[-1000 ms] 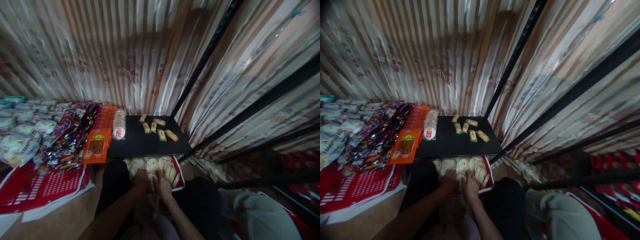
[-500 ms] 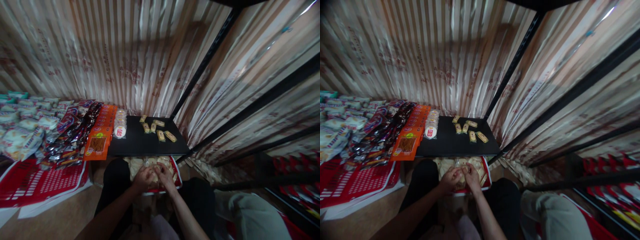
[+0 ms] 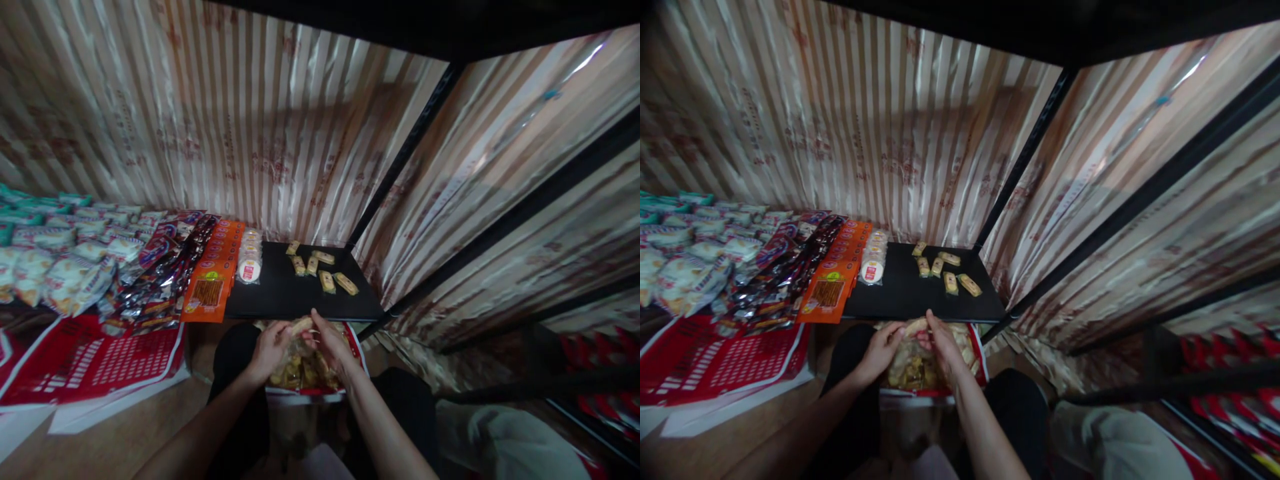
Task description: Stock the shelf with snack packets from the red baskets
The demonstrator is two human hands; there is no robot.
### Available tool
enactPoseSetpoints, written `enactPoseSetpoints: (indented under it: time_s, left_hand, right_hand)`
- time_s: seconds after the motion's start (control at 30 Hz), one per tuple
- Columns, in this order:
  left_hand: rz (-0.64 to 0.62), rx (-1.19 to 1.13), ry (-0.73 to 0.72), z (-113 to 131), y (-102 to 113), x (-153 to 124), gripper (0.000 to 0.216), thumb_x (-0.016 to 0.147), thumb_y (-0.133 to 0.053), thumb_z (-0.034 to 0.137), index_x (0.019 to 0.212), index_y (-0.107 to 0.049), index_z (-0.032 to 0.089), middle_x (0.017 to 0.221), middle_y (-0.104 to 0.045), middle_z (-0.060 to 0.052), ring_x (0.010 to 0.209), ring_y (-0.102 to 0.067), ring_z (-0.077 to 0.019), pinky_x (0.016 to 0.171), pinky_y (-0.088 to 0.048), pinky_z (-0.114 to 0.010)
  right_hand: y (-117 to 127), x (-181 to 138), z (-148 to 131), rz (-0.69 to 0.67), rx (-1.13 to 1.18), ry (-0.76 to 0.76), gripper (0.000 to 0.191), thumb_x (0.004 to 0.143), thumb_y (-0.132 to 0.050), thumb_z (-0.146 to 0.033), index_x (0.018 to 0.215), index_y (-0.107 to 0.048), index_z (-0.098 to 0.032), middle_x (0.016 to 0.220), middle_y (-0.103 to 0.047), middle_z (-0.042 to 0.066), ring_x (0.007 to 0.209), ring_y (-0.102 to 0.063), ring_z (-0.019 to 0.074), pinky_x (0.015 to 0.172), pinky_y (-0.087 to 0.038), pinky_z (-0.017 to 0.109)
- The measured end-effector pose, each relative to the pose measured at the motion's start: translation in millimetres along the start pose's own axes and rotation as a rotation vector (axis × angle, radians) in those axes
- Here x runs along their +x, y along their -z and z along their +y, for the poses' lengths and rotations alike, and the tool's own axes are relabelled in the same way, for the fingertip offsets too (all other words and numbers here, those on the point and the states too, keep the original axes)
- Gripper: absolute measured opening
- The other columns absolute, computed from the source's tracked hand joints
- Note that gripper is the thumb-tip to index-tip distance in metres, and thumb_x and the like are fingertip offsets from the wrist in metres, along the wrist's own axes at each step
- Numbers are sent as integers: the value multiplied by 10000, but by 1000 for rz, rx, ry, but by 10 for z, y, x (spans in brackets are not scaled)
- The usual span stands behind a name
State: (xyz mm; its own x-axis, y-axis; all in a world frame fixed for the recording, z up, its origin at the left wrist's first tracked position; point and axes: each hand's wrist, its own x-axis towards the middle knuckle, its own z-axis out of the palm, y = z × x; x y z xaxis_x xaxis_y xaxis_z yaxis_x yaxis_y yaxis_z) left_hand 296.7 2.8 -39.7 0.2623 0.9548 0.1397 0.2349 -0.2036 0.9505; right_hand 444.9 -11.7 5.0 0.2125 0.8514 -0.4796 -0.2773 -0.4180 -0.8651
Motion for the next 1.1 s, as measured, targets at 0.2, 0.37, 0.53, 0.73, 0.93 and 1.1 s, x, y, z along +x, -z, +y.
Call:
enactPoseSetpoints:
  time_s: [0.2,0.37,0.53,0.73,0.93,1.1]
  left_hand:
    - [114,-159,157,-30,208,241,384,791,-431,477,831,-631,151,617,-567,16,533,-487,-107,491,-386,-205]
    - [167,-332,220,57,383,376,422,745,-486,538,784,-598,133,530,-488,53,439,-410,-71,418,-321,-182]
    - [195,-433,249,20,518,495,394,703,-604,436,951,-582,131,719,-614,-2,596,-553,-102,508,-424,-185]
    - [145,-167,162,-149,726,671,386,730,-566,217,1113,-548,172,956,-658,-38,823,-617,-149,751,-489,-263]
    - [18,229,-22,-154,990,898,293,755,-502,167,1015,-626,219,1030,-641,-25,963,-580,-164,885,-434,-279]
    - [128,408,52,-164,1033,1033,462,785,-492,192,1245,-474,162,1167,-574,-95,1043,-548,-192,913,-426,-318]
  right_hand:
    - [-163,117,-59,-148,28,18,174,734,-679,-326,753,-607,-169,628,-638,0,517,-578,61,495,-480,138]
    - [-304,231,-39,-195,-88,82,261,668,-722,-340,829,-626,-159,592,-614,-20,428,-502,39,388,-385,121]
    - [-449,316,-34,-175,-278,161,360,650,-663,-485,833,-619,-179,572,-583,-44,419,-433,45,359,-233,143]
    - [-627,522,-29,-128,-528,327,373,622,-630,-468,842,-655,-168,682,-615,-7,558,-494,105,537,-380,217]
    - [-866,822,-39,-57,-644,586,342,658,-591,-403,920,-648,-191,774,-613,4,518,-444,96,537,-385,232]
    - [-1022,1108,-28,-90,-579,546,262,663,-567,-426,751,-628,-186,608,-559,-35,531,-463,108,513,-369,212]
